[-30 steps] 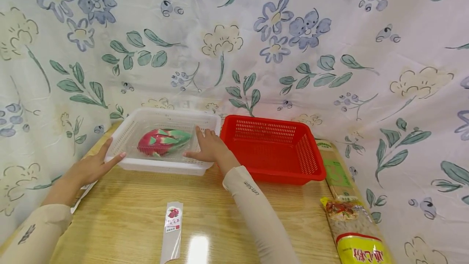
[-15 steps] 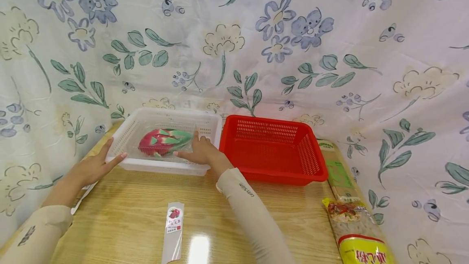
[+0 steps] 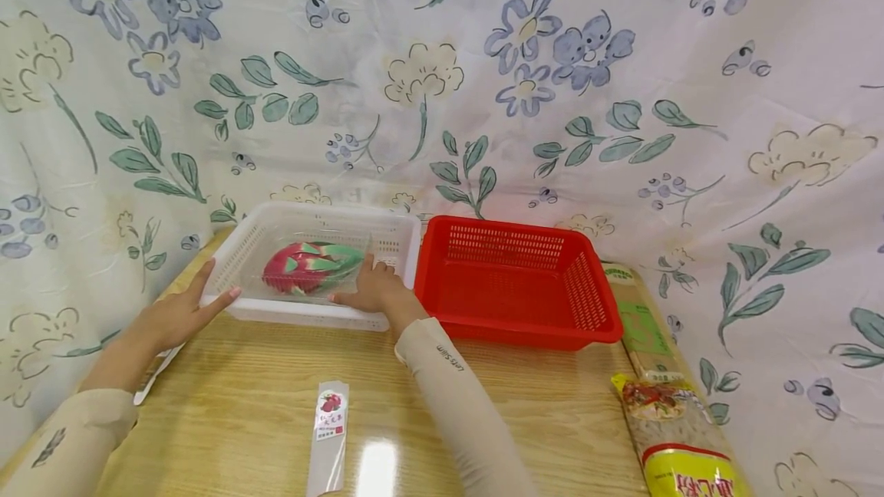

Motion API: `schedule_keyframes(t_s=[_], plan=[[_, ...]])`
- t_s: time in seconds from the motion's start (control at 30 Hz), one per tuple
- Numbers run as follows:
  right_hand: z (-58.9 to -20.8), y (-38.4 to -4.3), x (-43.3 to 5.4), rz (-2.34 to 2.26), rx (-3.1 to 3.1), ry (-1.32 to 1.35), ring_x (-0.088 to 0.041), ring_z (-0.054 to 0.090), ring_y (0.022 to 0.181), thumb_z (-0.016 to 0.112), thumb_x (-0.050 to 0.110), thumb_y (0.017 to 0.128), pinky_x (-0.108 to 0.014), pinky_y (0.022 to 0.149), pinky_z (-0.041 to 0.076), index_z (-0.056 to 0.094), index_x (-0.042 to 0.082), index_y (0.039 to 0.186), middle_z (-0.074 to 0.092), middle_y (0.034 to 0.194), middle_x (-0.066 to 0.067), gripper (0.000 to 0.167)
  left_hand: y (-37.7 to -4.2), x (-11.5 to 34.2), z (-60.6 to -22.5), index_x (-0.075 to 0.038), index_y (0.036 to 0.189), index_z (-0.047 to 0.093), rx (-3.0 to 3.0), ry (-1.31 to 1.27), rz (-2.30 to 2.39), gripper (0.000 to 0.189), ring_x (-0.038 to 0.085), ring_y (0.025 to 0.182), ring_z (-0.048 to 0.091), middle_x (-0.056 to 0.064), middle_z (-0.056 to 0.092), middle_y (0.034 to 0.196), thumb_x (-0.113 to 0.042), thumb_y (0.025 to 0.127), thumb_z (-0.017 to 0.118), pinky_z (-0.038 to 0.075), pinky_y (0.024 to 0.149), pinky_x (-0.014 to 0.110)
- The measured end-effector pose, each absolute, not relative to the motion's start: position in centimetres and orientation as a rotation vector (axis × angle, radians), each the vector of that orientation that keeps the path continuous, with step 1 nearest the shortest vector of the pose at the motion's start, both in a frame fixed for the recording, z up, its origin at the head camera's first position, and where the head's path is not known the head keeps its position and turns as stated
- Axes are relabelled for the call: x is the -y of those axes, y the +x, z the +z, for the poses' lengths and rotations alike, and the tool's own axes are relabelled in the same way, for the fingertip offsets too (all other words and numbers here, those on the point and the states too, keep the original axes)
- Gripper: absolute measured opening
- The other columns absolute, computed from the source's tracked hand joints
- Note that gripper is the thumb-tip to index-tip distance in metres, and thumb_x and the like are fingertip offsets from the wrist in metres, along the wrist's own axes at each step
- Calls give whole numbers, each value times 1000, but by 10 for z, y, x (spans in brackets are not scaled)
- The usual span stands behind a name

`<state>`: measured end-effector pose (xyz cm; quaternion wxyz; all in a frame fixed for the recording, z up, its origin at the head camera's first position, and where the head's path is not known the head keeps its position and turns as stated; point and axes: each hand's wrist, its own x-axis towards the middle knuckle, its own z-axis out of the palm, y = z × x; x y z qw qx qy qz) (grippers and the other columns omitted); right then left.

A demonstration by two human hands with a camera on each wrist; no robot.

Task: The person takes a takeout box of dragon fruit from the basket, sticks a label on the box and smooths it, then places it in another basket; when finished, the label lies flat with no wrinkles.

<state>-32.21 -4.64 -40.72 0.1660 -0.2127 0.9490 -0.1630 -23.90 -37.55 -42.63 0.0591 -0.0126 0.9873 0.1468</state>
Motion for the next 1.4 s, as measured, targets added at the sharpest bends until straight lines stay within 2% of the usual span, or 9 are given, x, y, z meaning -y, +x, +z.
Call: schedule_keyframes(t_s=[0.23, 0.4, 0.57, 0.8, 1.07, 1.4], plan=[[-415, -325, 54, -529, -2668, -517, -37, 26, 148, 55, 68, 89, -48, 118, 27, 3, 0, 158, 23, 161, -21, 110, -236, 372, -424, -5, 156, -15, -3016, -43, 427, 96, 55, 94, 63, 48, 48, 125, -70, 98, 26, 49, 70, 59], [-421, -327, 54, -601, -2632, -435, -37, 23, 149, 58, 66, 88, -50, 119, 24, 1, 3, 159, 21, 162, -19, 111, -237, 369, -425, -6, 157, -13, -3028, -45, 441, 96, 53, 92, 64, 47, 50, 125, -70, 98, 28, 49, 68, 57], [-423, -328, 54, -676, -2572, -467, -37, 21, 150, 59, 66, 88, -51, 120, 23, -4, 3, 158, 19, 162, -21, 113, -236, 371, -427, -6, 157, -14, -3023, -52, 435, 96, 51, 89, 65, 47, 50, 124, -70, 98, 27, 49, 67, 57], [-427, -330, 54, -802, -2483, -508, -37, 20, 150, 58, 59, 91, -49, 120, 23, -13, 2, 157, 16, 162, -24, 112, -234, 371, -428, -8, 156, -17, -2995, -46, 447, 95, 43, 79, 67, 45, 53, 122, -71, 98, 25, 48, 60, 49], [-433, -328, 58, -1005, -2405, -508, -36, 21, 150, 60, 54, 93, -48, 120, 23, -20, 3, 155, 15, 163, -22, 113, -230, 369, -429, -5, 158, -8, -3067, -28, 444, 93, 45, 79, 66, 45, 55, 119, -67, 99, 30, 49, 62, 51], [-435, -331, 64, -1001, -2408, -494, -35, 21, 150, 60, 57, 93, -48, 120, 23, -20, 4, 155, 14, 163, -21, 114, -234, 374, -432, -5, 158, -4, -3104, -33, 405, 93, 37, 70, 65, 44, 59, 113, -68, 99, 30, 47, 56, 46]])
